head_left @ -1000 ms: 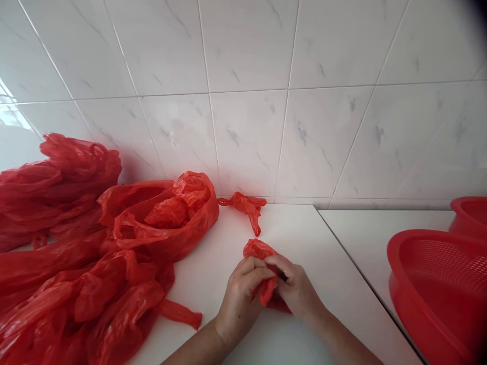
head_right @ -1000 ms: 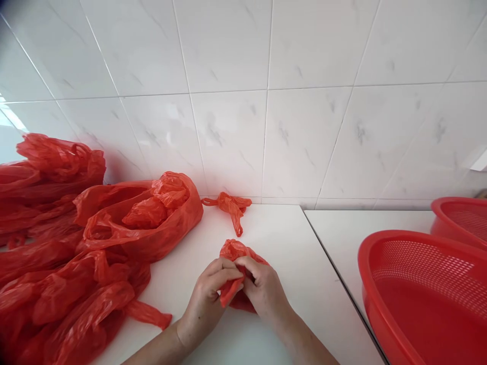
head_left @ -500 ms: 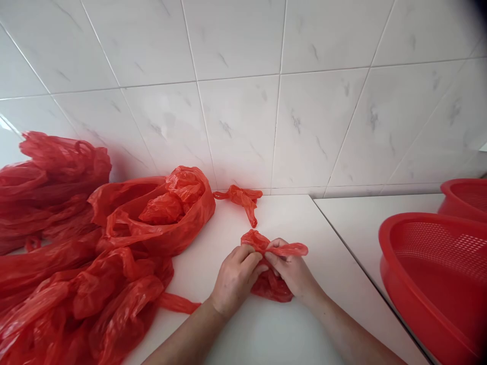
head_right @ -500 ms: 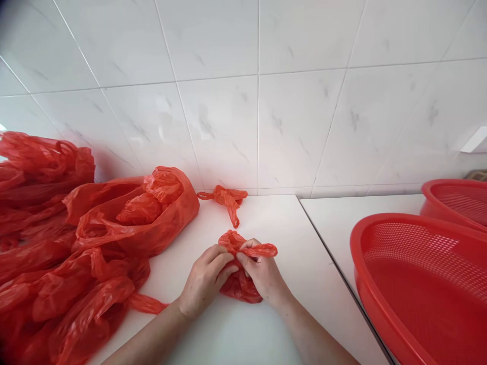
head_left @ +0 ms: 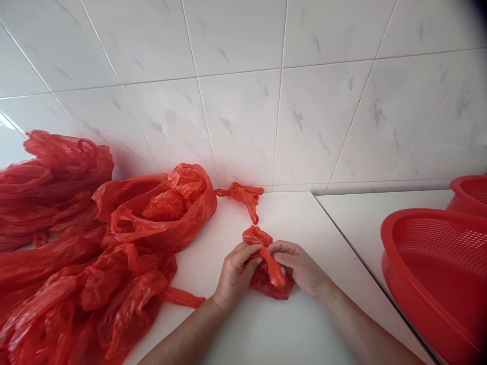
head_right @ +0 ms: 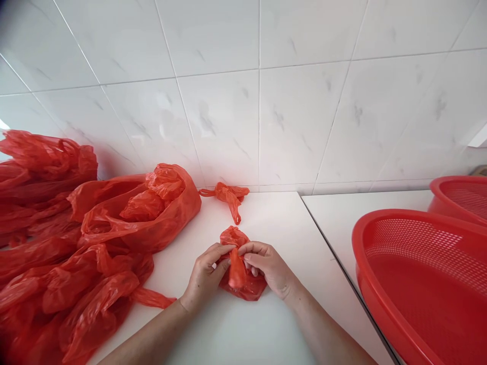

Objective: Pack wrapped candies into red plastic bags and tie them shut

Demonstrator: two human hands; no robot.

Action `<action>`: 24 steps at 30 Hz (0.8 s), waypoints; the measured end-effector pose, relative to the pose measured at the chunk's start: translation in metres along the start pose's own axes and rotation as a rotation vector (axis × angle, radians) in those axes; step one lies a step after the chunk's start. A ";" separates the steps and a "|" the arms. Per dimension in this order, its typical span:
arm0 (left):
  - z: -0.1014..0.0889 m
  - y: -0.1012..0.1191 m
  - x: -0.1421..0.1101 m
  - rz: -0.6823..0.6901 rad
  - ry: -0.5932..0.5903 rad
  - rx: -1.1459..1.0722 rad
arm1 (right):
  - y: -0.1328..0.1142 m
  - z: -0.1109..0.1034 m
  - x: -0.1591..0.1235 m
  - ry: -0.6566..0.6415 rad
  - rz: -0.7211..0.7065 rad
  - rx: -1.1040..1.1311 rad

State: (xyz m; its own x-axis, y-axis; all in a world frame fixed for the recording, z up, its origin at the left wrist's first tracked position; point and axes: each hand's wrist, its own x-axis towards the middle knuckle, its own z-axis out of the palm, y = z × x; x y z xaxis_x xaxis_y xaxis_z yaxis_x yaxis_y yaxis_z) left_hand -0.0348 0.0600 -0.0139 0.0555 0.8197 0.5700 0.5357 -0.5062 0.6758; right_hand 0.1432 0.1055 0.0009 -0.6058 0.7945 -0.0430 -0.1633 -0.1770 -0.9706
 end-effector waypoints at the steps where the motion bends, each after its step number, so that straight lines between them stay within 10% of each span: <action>1: 0.000 -0.001 0.000 0.032 0.008 0.031 | -0.001 0.001 0.000 -0.012 0.004 0.018; 14: -0.001 0.011 -0.003 0.252 -0.056 0.364 | -0.006 0.015 -0.005 0.000 -0.011 -0.137; 24: -0.007 0.016 0.000 -0.042 -0.202 0.327 | -0.008 0.020 -0.010 0.048 -0.072 -0.388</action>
State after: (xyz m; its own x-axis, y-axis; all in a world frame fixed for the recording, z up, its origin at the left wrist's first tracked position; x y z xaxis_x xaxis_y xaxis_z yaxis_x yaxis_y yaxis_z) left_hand -0.0319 0.0498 0.0002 0.1752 0.8909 0.4190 0.7796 -0.3854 0.4936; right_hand 0.1348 0.0872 0.0144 -0.5648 0.8248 0.0265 0.1082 0.1059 -0.9885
